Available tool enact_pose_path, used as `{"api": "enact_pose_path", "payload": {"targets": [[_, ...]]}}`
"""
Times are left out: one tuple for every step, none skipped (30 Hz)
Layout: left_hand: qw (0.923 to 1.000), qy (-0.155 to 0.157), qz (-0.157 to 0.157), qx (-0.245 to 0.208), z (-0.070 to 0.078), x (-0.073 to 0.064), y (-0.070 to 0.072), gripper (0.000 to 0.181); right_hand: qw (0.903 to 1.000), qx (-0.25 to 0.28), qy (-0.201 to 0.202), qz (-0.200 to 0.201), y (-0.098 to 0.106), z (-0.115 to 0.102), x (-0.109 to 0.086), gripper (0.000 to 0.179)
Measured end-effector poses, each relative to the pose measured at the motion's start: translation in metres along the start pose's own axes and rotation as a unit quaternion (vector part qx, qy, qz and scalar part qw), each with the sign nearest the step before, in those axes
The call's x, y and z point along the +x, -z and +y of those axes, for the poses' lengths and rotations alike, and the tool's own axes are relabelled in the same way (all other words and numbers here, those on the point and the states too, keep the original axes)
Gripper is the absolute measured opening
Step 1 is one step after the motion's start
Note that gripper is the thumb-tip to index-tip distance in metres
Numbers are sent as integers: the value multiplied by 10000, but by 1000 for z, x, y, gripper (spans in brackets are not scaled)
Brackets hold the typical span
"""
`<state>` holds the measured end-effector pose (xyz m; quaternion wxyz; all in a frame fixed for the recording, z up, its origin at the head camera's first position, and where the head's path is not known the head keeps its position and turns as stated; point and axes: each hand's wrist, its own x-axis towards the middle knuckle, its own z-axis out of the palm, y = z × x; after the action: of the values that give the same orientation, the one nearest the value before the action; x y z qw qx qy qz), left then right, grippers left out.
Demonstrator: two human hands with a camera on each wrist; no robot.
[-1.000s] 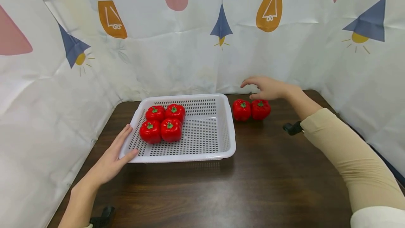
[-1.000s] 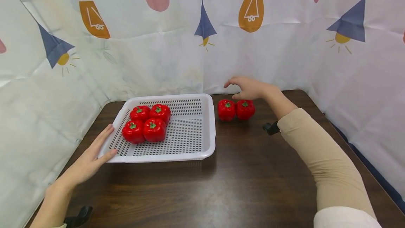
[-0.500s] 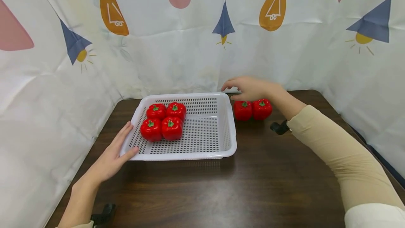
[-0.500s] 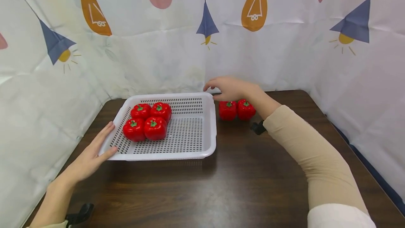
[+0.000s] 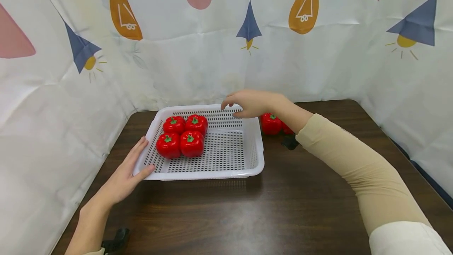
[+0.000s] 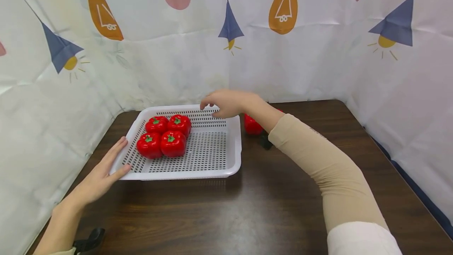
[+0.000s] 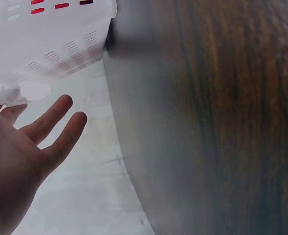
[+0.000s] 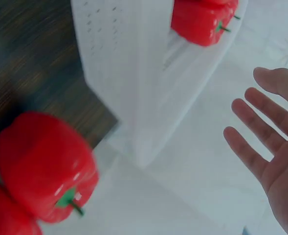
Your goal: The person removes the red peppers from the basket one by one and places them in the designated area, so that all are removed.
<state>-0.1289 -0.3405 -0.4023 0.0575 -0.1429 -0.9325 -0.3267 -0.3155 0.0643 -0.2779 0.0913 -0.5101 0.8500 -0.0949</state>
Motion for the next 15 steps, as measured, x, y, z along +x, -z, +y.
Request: {"api": "enact_pose_path", "payload": {"targets": [[10000,-3,6,3,0,0,0,84,10000,-41,55,-45,-1,-3,5,39],[10000,-9,10,2,-1,0,0,84,9999,-98,104,-82,-1,-6,10,39],[10000,-16,13,-1,-1,0,0,83,9997,-125,152,-121,-2,-10,14,40],[10000,-20,13,2,-1,0,0,84,9995,-143,219,-155,-3,-13,19,40],[10000,-24,11,-3,-1,0,0,83,9993,-168,273,-176,-4,-16,24,40],[10000,-31,9,-8,-1,1,0,83,9991,-176,324,-200,-6,-19,28,41],[10000,-34,8,-14,-1,1,0,83,9988,-199,385,-213,-7,-22,32,42],[10000,-39,8,-22,-2,1,0,83,9985,-218,455,-226,-9,-24,37,42],[10000,-39,9,-27,-2,1,0,83,9981,-232,522,-241,-10,-27,41,42],[10000,-38,9,-31,-2,1,0,84,9976,-260,587,-252,-12,-30,45,42],[10000,-39,11,-43,-2,1,-1,84,9972,-300,623,-275,-14,-32,48,43],[10000,-40,12,-55,-2,1,-1,84,9970,-302,645,-310,-15,-35,52,44],[10000,-39,14,-63,-2,1,-1,84,9967,-317,666,-345,-17,-38,55,44],[10000,-33,16,-67,-2,1,-1,84,9964,-318,676,-388,-18,-41,58,45],[10000,-35,18,-76,-2,0,-1,84,9963,-303,674,-432,-20,-45,61,46]]}}
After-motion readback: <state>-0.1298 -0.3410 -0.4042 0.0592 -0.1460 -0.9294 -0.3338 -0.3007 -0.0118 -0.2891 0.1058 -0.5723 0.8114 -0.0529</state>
